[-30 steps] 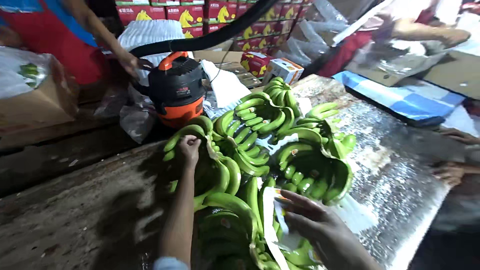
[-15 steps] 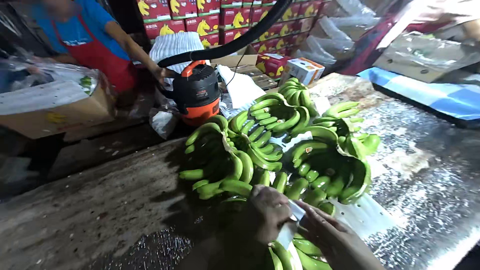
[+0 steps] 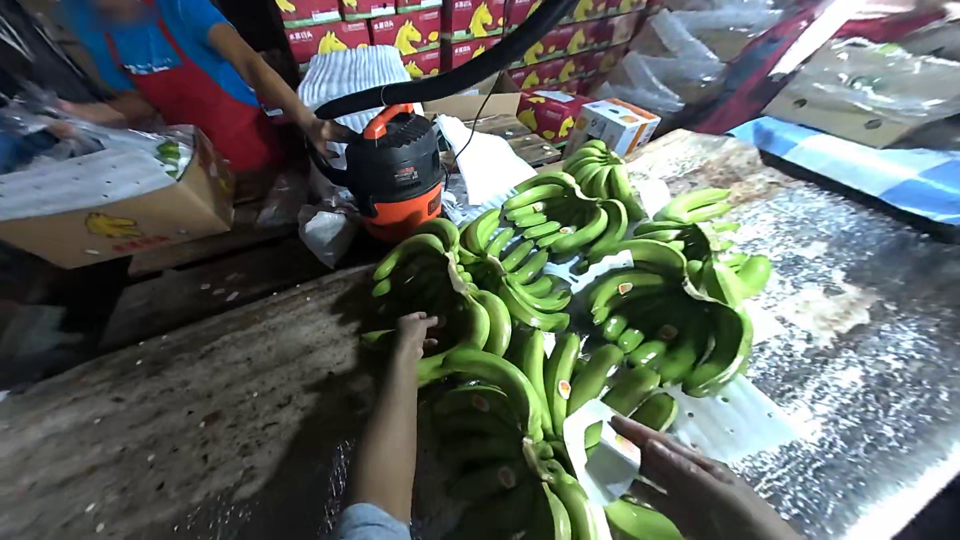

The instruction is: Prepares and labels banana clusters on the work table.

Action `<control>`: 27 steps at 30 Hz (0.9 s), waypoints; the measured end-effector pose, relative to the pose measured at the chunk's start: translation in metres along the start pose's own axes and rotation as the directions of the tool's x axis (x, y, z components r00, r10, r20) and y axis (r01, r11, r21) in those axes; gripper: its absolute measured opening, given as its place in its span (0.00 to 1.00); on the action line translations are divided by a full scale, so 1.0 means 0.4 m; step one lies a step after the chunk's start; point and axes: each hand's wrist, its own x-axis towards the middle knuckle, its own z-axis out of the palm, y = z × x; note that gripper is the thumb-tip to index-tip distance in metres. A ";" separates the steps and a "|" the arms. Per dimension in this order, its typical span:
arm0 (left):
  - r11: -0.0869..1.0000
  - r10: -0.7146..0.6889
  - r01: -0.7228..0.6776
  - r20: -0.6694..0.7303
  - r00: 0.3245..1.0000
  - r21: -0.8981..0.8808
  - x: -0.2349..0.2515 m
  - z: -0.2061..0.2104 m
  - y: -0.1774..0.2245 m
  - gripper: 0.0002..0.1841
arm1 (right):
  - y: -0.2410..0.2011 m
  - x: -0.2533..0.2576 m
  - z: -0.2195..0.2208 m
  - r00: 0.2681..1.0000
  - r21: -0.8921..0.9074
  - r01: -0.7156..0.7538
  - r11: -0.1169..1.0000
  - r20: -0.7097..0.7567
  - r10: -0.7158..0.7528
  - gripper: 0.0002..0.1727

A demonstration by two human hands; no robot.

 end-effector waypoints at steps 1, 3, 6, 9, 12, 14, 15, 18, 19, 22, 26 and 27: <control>1.000 0.005 -0.005 -0.023 1.000 0.006 0.001 0.005 -0.008 0.19 | 0.003 0.002 0.000 1.000 0.011 -0.001 1.000 -0.003 0.001 0.19; 1.000 0.005 -0.004 -0.035 0.999 0.018 0.009 0.010 -0.020 0.20 | 0.003 -0.002 0.012 1.000 0.032 -0.015 0.999 -0.025 0.016 0.18; 0.981 0.034 -0.016 -0.094 0.995 0.191 0.024 0.020 -0.034 0.22 | 0.007 -0.005 0.034 0.997 0.061 0.018 0.998 -0.079 -0.014 0.15; 0.880 0.113 -0.040 -0.128 0.985 0.472 0.020 0.031 -0.035 0.28 | 0.027 0.005 0.043 0.988 0.077 0.093 0.993 -0.132 -0.082 0.15; 0.674 0.135 0.007 -0.132 0.982 0.739 -0.018 0.043 0.001 0.31 | 0.039 0.010 0.054 0.978 0.055 0.135 0.989 -0.169 -0.124 0.16; 0.535 0.142 0.034 -0.130 0.981 0.844 -0.048 0.041 0.021 0.30 | 0.038 0.002 0.056 0.978 0.018 0.132 0.991 -0.168 -0.127 0.20; 0.512 0.185 0.004 -0.114 0.976 0.859 -0.060 0.039 0.024 0.27 | 0.033 -0.005 0.054 0.977 0.006 0.125 0.992 -0.174 -0.122 0.22; 0.610 0.465 -0.386 0.082 0.882 0.692 -0.125 0.067 0.039 0.17 | 0.011 -0.024 0.033 0.978 -0.014 0.112 0.994 -0.175 -0.112 0.23; 0.614 0.553 -0.544 0.180 0.813 0.571 -0.181 0.089 0.046 0.15 | 0.009 -0.028 0.024 0.980 -0.020 0.107 0.994 -0.166 -0.108 0.23; 0.528 0.602 -0.814 0.568 0.561 0.245 -0.410 0.171 0.032 0.09 | 0.003 -0.044 0.006 0.985 -0.033 0.073 0.997 -0.154 -0.078 0.22; -0.030 0.654 -0.967 0.736 0.174 0.255 -0.573 0.263 -0.053 0.07 | -0.005 -0.073 -0.019 0.995 0.051 0.083 0.995 -0.067 -0.080 0.18; -0.187 0.688 -0.942 0.722 0.075 0.277 -0.587 0.279 -0.071 0.04 | -0.007 -0.082 -0.030 0.997 0.097 0.069 0.993 -0.040 -0.066 0.18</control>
